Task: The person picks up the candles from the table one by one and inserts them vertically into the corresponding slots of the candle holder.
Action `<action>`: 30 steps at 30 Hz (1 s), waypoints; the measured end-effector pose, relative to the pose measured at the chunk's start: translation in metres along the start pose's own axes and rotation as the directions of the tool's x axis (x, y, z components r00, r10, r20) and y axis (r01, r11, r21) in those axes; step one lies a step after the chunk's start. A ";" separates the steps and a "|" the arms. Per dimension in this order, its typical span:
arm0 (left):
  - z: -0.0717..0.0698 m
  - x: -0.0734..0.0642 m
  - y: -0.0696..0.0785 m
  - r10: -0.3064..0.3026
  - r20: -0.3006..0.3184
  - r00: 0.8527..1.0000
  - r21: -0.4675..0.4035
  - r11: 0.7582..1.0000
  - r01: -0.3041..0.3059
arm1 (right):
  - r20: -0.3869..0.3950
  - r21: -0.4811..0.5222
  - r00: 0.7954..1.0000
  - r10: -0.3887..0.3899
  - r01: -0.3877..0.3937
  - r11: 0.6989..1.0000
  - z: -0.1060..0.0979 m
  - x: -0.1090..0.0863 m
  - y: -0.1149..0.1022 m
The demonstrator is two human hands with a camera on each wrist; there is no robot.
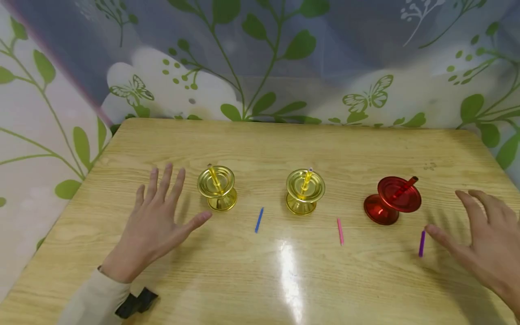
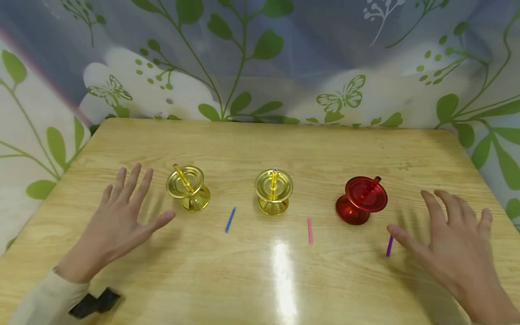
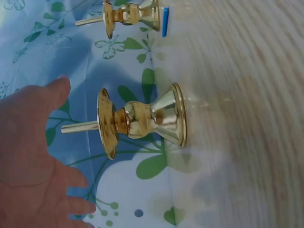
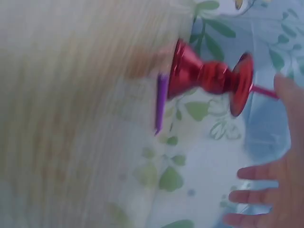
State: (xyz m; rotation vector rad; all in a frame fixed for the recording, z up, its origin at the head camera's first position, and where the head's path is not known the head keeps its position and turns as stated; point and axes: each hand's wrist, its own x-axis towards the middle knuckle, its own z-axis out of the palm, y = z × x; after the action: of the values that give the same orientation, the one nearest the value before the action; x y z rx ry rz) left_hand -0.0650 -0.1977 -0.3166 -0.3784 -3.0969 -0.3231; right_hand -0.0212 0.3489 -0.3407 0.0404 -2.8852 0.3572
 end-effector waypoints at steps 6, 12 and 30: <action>-0.004 0.009 0.003 0.098 0.023 0.995 -0.077 0.992 -0.096 | -0.097 -0.074 0.989 -0.107 0.100 0.992 -0.003 -0.013 -0.032; -0.004 0.020 0.004 0.145 0.048 0.988 -0.118 0.983 -0.139 | -0.040 -0.045 0.953 -0.299 0.298 0.954 0.002 -0.022 -0.073; 0.003 0.037 0.012 0.121 0.082 0.989 -0.104 0.988 -0.112 | 0.028 -0.058 0.891 -0.453 0.454 0.889 0.041 -0.020 -0.153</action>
State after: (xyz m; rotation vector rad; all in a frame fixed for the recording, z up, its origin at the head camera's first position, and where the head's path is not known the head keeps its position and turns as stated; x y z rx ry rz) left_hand -0.0978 -0.1767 -0.3164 -0.5885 -3.1340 -0.4717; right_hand -0.0021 0.1903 -0.3479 0.6969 -2.7784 0.1740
